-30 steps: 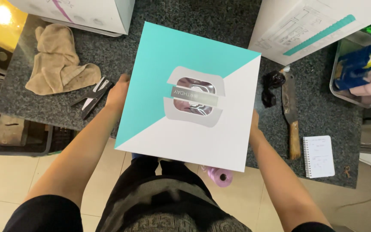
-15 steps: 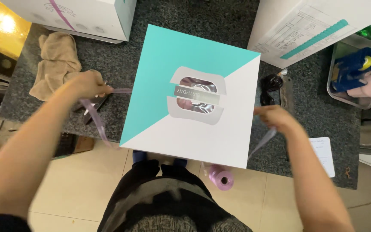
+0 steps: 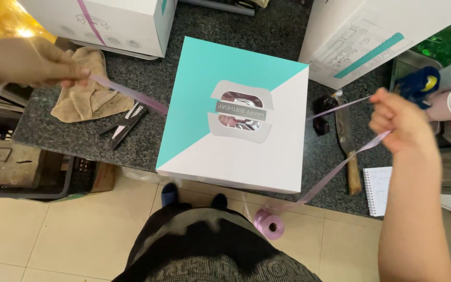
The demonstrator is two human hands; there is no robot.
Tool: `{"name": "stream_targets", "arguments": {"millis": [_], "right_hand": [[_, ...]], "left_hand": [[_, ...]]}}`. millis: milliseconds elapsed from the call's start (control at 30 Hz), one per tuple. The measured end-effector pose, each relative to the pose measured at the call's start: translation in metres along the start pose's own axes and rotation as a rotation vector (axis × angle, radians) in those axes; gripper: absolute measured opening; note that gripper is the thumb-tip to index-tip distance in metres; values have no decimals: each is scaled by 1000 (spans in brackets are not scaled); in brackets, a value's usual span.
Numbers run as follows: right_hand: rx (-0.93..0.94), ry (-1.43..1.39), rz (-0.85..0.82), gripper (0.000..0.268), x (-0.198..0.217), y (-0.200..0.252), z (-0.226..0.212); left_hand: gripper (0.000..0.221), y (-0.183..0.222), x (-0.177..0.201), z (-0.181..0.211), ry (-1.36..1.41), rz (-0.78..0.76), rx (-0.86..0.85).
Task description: The person assembles a cardboard cake box around a pink cake, secures the box sides, and then wraps the box with a purple ribbon, tying it into a bow on top.
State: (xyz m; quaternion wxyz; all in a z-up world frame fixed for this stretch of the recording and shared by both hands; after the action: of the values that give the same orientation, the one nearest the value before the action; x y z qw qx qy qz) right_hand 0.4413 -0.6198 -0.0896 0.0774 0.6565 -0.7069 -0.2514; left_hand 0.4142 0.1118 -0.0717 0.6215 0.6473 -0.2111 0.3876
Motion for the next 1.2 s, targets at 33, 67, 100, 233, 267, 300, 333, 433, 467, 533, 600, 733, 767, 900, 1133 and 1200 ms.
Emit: {"name": "stream_targets", "arguments": {"millis": [33, 67, 100, 233, 267, 300, 333, 433, 467, 533, 600, 733, 767, 900, 1133, 1200], "right_hand": [[87, -33, 13, 22, -3, 11, -14], [93, -31, 14, 22, -19, 24, -26], [159, 12, 8, 20, -34, 37, -38], [355, 106, -100, 23, -87, 83, -69], [359, 108, -96, 23, -101, 90, -69], [445, 267, -101, 24, -116, 98, -70], [530, 427, -105, 25, -131, 105, -71], [399, 708, -266, 22, -184, 112, -43], [401, 706, -262, 22, -189, 106, -33], [219, 734, -362, 28, -201, 95, -7], [171, 656, -379, 30, -195, 84, 11], [120, 502, -356, 35, -188, 84, 22], [121, 498, -352, 35, -182, 83, 23], [115, 447, -202, 38, -160, 86, 19], [121, 326, -237, 45, -150, 130, 7], [74, 289, -244, 42, -144, 148, 0]], "left_hand": [[51, 1, 6, 1, 56, -9, -15], [51, 6, 10, 12, 58, -4, -19], [52, 11, 14, 23, 148, 46, -121], [40, 54, 18, 91, 322, 336, -418], [40, 57, 15, 100, 322, 338, -424], [36, 59, 13, 110, 435, 338, -512], [33, 62, 11, 120, 548, 336, -600], [24, 21, -10, 116, 985, 131, -800], [24, 16, -9, 102, 982, 129, -804], [19, 8, -7, 70, 1498, 176, -1004], [18, 8, -2, 38, 1517, 261, -1006], [20, -35, 10, -64, 1545, 320, -1040], [21, -41, 14, -73, 1554, 304, -1056], [25, -70, 32, -57, 1594, 238, -1128], [33, -51, 40, 140, 1670, 106, -1241], [12, 3, 34, 198, 1394, 122, -1229]]}}
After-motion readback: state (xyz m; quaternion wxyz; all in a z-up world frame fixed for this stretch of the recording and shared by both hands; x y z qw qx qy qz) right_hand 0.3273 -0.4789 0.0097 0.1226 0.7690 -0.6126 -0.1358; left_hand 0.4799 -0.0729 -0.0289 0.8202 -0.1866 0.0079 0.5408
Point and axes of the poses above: each hand's wrist, its own y-axis away from the middle knuckle, its own x-axis out of the back of the hand, z = x × y, the point moved 1 cm from there along -y, towards the middle knuckle, and after that the axes turned 9 degrees about -y, right-handed, at the moved point
